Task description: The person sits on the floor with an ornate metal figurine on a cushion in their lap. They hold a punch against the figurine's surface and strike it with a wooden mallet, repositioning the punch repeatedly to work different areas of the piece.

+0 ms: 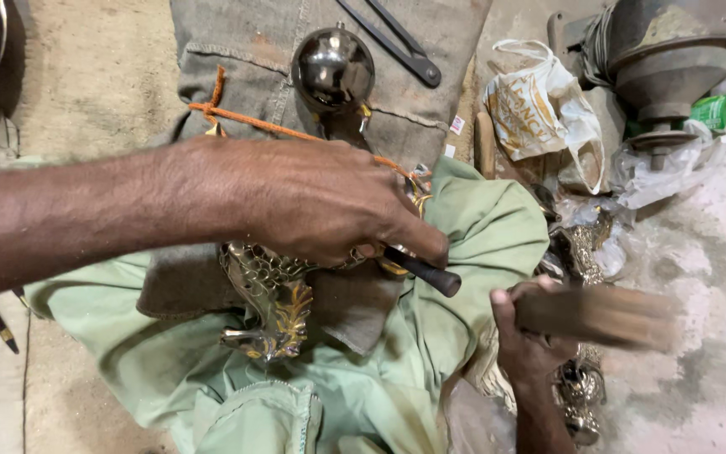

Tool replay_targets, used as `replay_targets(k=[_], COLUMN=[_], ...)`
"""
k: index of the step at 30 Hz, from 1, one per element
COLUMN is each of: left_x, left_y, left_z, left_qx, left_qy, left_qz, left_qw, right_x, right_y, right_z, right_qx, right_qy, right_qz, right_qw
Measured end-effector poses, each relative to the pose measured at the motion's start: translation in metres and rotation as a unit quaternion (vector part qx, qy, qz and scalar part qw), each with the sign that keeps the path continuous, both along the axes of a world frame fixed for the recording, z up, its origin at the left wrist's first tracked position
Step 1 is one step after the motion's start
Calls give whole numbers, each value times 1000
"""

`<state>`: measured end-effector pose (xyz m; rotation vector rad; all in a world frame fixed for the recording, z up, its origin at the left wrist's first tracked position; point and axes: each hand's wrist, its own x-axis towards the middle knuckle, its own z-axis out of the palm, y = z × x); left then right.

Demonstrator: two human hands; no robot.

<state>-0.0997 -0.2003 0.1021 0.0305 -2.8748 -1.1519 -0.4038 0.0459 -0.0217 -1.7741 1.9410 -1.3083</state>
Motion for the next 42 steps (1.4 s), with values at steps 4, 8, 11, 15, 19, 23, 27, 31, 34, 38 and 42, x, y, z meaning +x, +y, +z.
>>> replay_targets(k=[4,8,11,15,19,23,27,31,34,38,42], left_x=[6,5,4,10,13,15,10,5,6,5,-3], left_y=[1,4,10,13,18,9,5,0,0,-2,1], left_z=[-4,-11,-17,-19,-20,-23,-28,-22,-17,-14,-10], left_qx=[47,102,120,125,136,126,110,100,100,80,44], left_qy=[15,-61,2,51,16,78,72,61,-31,58,64], left_qz=[27,139,204,282,343,290,190,133,132,93,96], left_qw=[998,983,972,950,929,946,973,984,986,991,992], right_x=[-4,-18,-30,-40,-41,-36,-25,-17,-9,-13,-8], right_y=[-13,-33,-57,-93,-114,-109,-85,-59,-43,-26,-16], right_z=[24,62,86,107,113,105,82,60,45,41,25], right_qx=[4,148,266,270,318,335,263,157,126,95,107], right_qy=[-26,116,48,138,122,102,80,94,-92,178,98], right_qz=[74,5,-76,107,132,112,68,50,1,1,-31], right_qw=[997,982,960,947,931,930,959,982,988,979,989])
